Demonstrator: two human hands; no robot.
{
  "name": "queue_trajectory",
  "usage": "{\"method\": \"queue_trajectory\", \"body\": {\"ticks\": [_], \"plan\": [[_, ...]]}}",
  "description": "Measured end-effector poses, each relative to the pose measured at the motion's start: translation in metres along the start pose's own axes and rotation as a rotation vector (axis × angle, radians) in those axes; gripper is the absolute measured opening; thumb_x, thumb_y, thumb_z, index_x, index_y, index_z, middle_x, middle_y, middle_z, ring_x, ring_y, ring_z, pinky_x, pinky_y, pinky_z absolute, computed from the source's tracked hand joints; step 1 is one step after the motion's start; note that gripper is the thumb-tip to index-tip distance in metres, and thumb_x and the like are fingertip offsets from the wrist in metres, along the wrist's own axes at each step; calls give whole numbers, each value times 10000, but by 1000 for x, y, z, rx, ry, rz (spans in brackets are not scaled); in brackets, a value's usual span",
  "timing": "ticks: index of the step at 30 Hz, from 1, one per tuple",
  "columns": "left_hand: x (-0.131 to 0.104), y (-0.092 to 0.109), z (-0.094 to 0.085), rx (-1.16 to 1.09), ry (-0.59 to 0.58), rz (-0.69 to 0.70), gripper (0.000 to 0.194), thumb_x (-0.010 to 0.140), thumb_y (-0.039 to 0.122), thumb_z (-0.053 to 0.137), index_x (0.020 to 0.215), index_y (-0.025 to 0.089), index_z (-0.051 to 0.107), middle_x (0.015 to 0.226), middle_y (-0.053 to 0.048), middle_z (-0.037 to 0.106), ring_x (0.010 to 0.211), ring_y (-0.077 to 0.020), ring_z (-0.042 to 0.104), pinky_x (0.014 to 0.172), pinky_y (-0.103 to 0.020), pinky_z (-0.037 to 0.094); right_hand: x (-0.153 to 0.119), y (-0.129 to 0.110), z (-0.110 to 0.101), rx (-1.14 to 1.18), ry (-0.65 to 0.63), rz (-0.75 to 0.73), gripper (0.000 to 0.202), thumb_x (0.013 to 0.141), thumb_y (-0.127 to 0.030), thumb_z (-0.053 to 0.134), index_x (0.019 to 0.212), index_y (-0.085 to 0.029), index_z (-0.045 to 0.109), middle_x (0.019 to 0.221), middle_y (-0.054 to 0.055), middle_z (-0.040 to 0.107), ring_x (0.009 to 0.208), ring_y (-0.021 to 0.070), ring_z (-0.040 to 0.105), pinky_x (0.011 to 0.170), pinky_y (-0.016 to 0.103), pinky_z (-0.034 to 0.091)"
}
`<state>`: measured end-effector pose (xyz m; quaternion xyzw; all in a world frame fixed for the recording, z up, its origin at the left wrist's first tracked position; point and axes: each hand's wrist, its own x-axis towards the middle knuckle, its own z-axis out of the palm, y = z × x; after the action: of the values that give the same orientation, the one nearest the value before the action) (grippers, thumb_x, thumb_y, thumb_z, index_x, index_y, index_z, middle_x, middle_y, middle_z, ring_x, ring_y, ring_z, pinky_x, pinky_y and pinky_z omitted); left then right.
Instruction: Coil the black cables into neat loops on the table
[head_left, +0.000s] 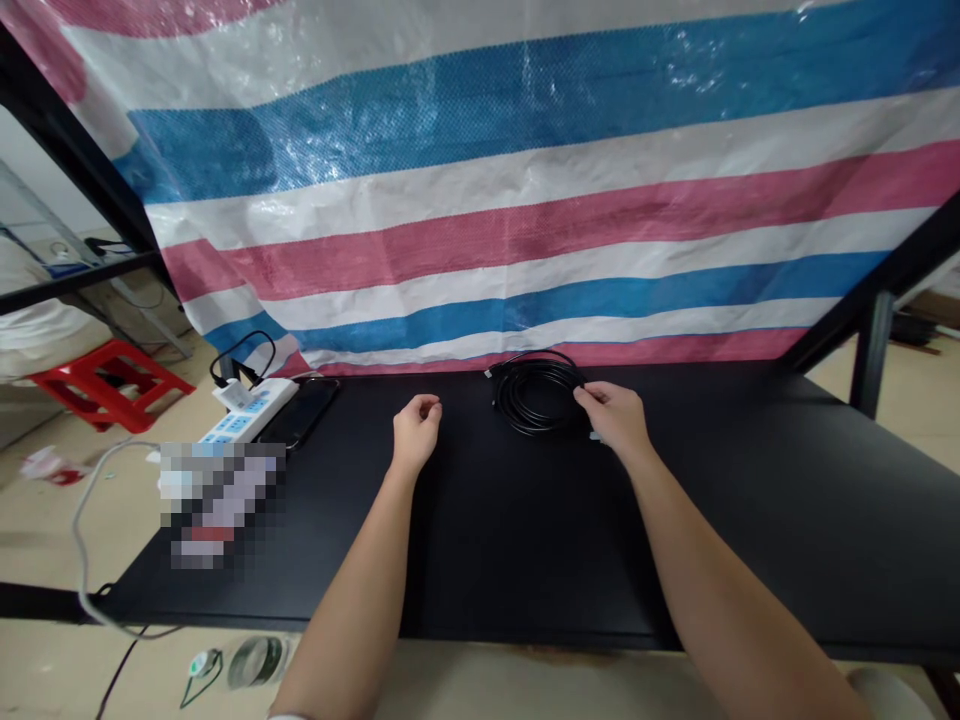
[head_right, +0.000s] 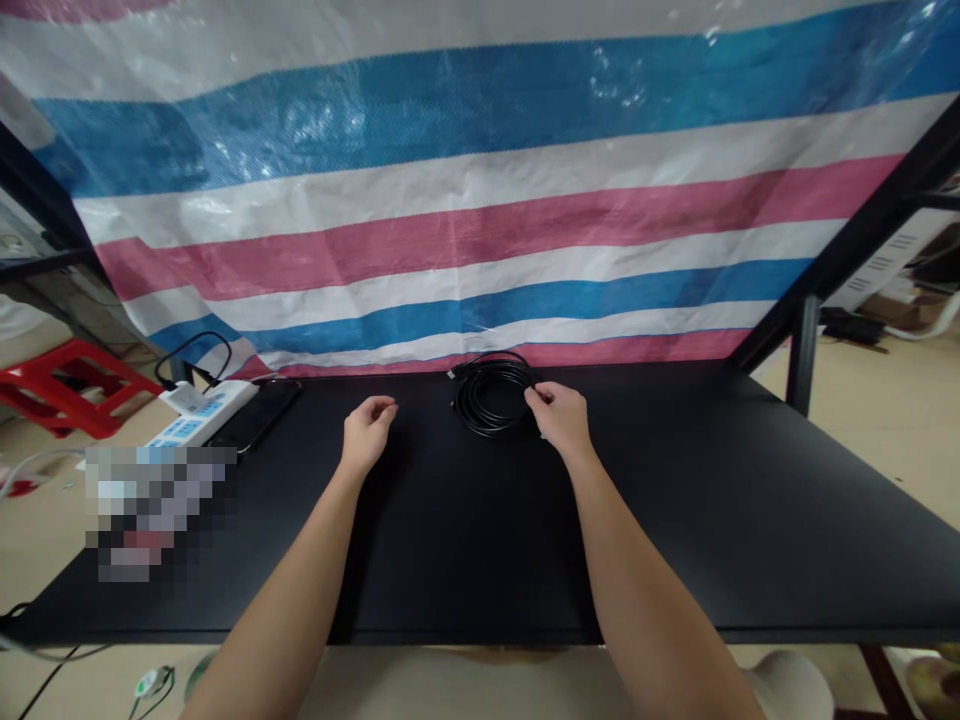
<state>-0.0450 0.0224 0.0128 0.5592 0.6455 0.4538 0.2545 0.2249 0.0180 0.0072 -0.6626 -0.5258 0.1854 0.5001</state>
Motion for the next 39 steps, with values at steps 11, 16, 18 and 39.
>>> {"method": "queue_trajectory", "body": {"ticks": [11, 16, 18, 39], "plan": [[-20, -4, 31, 99, -69, 355, 535, 763, 370, 625, 1260, 199, 522, 1297, -132, 561, 1236, -255, 493, 983, -403, 441, -3, -6, -3, 560, -195, -9, 295, 501, -454, 728, 652, -204, 692, 563, -20, 551, 500, 105, 416, 470, 264, 336], [-25, 6, 32, 59, -112, 307, 231, 840, 303, 514, 1001, 186, 631, 947, -91, 686, 924, -212, 642, 859, -346, 489, -7, -14, -6, 632, -300, -58, 286, 478, -436, 788, 611, -205, 686, 614, 3, 592, 509, 104, 443, 452, 261, 357], [-25, 10, 31, 2, -121, 235, 168, 849, 273, 479, 858, 189, 624, 769, -51, 665, 771, -181, 641, 770, -309, 492, -7, -13, -7, 660, -286, -50, 314, 497, -471, 777, 643, -208, 685, 622, 10, 592, 495, 102, 428, 432, 260, 342], [2, 15, -5, -937, 215, -592, 364, 794, 432, 569, 594, 200, 370, 404, 117, 244, 287, -28, 204, 327, -151, 134, 7, 5, -4, -5, 280, 207, 66, 658, -220, 591, 600, -223, 558, 551, 4, 582, 638, 204, 607, 625, 320, 449]]}}
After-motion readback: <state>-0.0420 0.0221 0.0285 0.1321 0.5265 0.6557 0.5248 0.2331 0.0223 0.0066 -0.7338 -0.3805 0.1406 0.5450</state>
